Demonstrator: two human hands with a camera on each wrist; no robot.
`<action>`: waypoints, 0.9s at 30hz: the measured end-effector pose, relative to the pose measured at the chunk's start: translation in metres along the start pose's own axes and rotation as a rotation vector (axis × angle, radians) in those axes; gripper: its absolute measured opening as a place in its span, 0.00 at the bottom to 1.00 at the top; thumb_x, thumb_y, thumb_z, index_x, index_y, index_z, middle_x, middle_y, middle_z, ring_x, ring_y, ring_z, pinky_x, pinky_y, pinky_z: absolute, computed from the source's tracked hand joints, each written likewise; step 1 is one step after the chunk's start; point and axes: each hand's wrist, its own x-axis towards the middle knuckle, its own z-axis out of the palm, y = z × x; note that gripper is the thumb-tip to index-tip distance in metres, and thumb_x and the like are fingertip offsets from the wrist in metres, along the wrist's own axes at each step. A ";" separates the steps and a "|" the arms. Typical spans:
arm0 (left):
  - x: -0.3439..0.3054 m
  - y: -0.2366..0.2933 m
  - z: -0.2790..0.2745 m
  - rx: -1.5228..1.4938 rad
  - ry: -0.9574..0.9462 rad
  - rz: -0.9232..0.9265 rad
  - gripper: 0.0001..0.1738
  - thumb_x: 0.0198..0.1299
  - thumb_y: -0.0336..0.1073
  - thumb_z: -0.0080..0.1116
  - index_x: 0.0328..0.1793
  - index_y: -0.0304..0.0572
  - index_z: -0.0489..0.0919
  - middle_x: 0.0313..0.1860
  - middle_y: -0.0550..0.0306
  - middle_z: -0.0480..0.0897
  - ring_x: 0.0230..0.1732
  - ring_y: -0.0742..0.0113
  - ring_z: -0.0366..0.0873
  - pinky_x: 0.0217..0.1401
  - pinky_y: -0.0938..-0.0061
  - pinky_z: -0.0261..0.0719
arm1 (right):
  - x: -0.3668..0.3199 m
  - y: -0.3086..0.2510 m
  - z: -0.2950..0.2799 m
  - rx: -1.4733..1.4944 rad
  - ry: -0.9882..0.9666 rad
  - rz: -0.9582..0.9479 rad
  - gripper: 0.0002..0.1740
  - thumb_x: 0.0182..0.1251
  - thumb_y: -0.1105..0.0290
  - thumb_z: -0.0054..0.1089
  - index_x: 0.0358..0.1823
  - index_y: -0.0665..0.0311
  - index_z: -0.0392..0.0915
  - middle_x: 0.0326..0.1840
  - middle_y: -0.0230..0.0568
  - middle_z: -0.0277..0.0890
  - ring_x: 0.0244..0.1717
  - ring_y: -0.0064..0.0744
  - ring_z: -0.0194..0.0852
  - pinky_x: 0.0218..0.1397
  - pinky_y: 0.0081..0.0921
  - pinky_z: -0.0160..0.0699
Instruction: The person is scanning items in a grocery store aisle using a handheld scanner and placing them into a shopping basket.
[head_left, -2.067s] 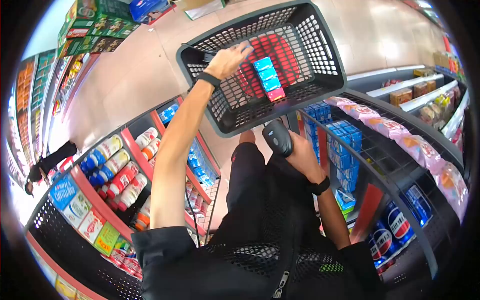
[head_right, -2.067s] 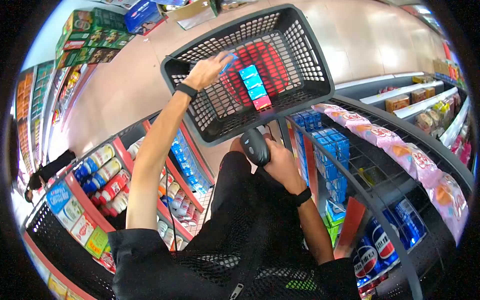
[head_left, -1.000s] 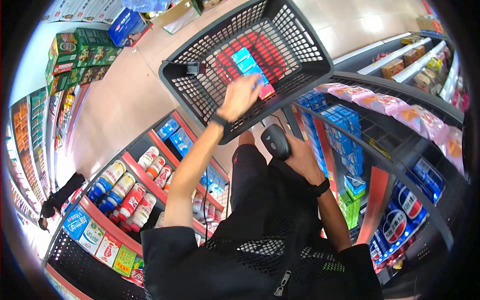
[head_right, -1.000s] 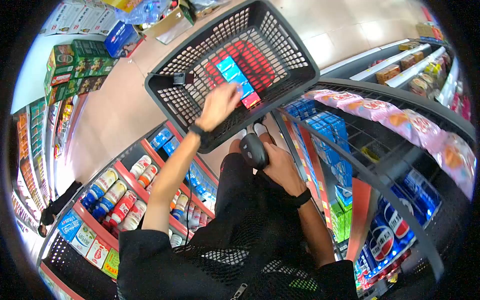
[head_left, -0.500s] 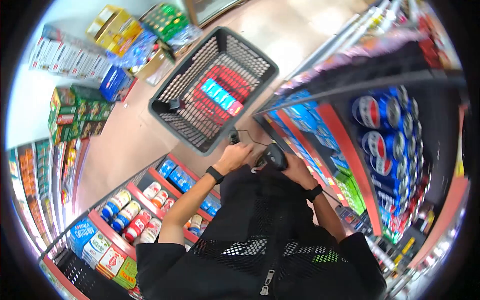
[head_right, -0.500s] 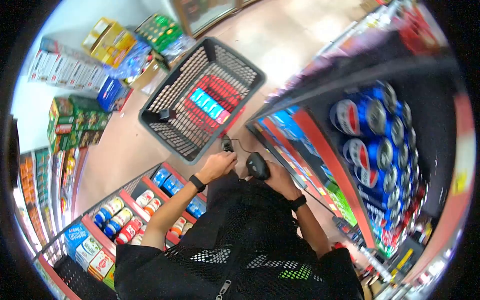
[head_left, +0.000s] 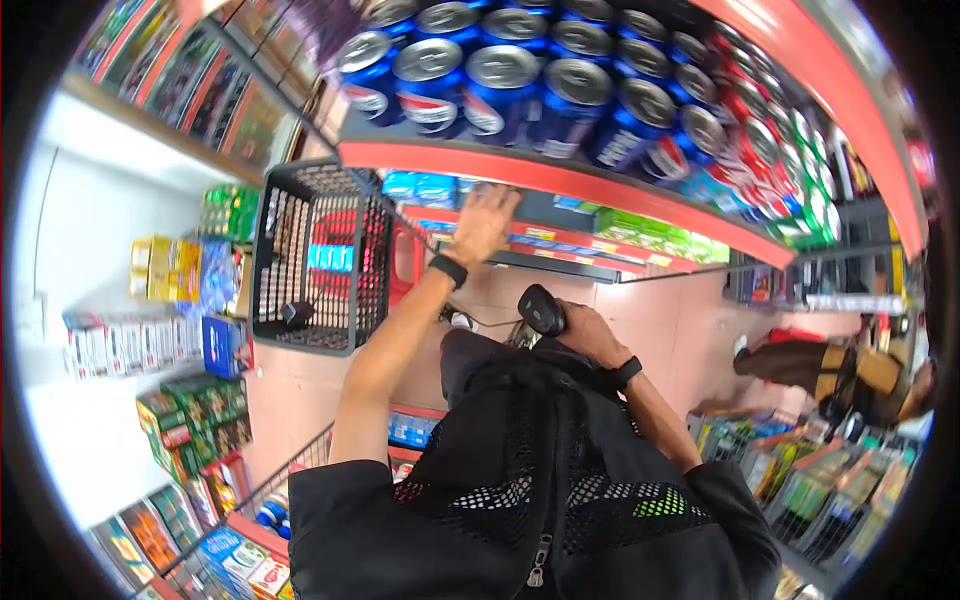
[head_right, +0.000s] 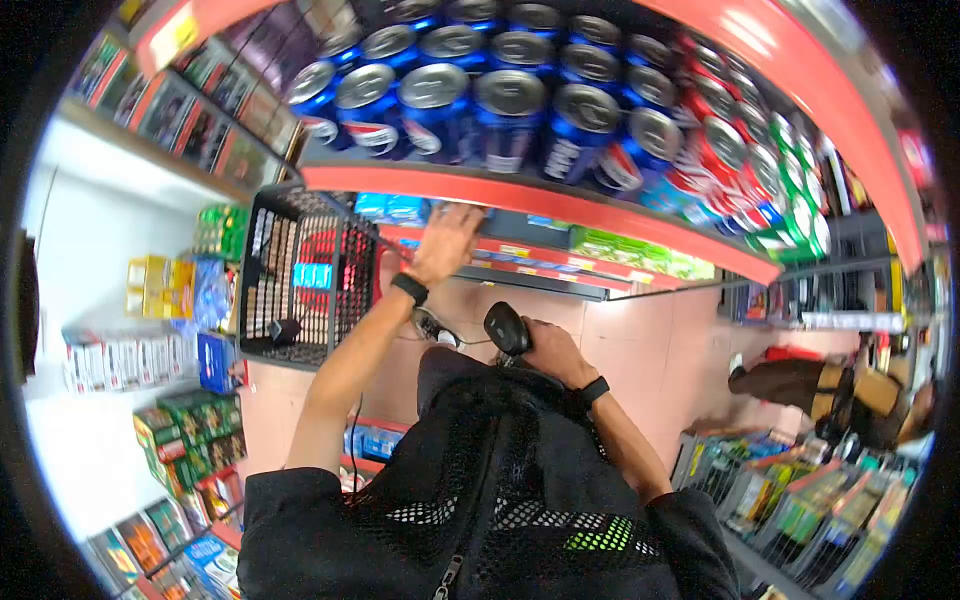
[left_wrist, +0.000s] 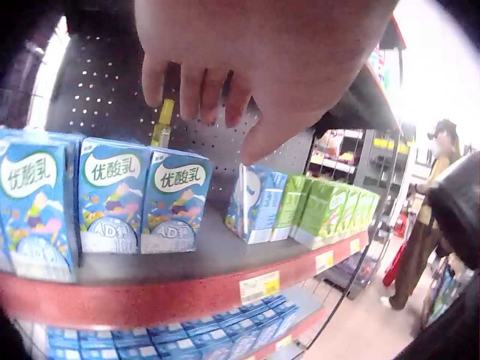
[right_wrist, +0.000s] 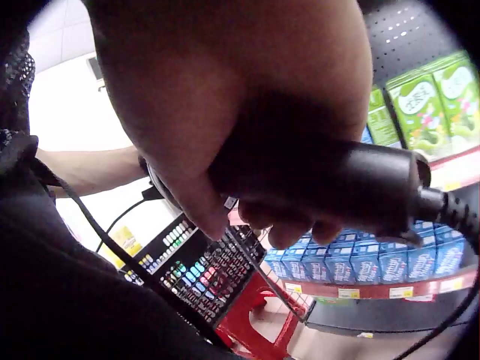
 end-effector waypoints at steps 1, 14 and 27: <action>0.013 -0.006 0.010 0.071 0.027 0.025 0.29 0.51 0.31 0.60 0.64 0.40 0.73 0.58 0.45 0.77 0.62 0.48 0.74 0.68 0.55 0.66 | -0.012 0.001 -0.004 0.011 0.036 0.014 0.22 0.54 0.63 0.65 0.48 0.67 0.74 0.40 0.60 0.80 0.43 0.63 0.78 0.47 0.50 0.77; 0.062 -0.040 0.104 0.674 0.092 0.266 0.25 0.63 0.56 0.56 0.59 0.50 0.79 0.43 0.52 0.85 0.40 0.54 0.83 0.42 0.55 0.81 | -0.049 0.024 -0.011 0.058 0.150 0.037 0.24 0.52 0.69 0.66 0.51 0.72 0.76 0.42 0.61 0.80 0.43 0.61 0.79 0.48 0.44 0.79; 0.066 -0.026 0.013 0.121 -0.258 0.195 0.39 0.47 0.55 0.70 0.63 0.43 0.75 0.52 0.43 0.82 0.53 0.44 0.80 0.57 0.53 0.76 | -0.030 0.010 -0.031 0.095 0.139 -0.035 0.31 0.46 0.73 0.64 0.57 0.69 0.72 0.42 0.61 0.79 0.44 0.64 0.77 0.47 0.48 0.77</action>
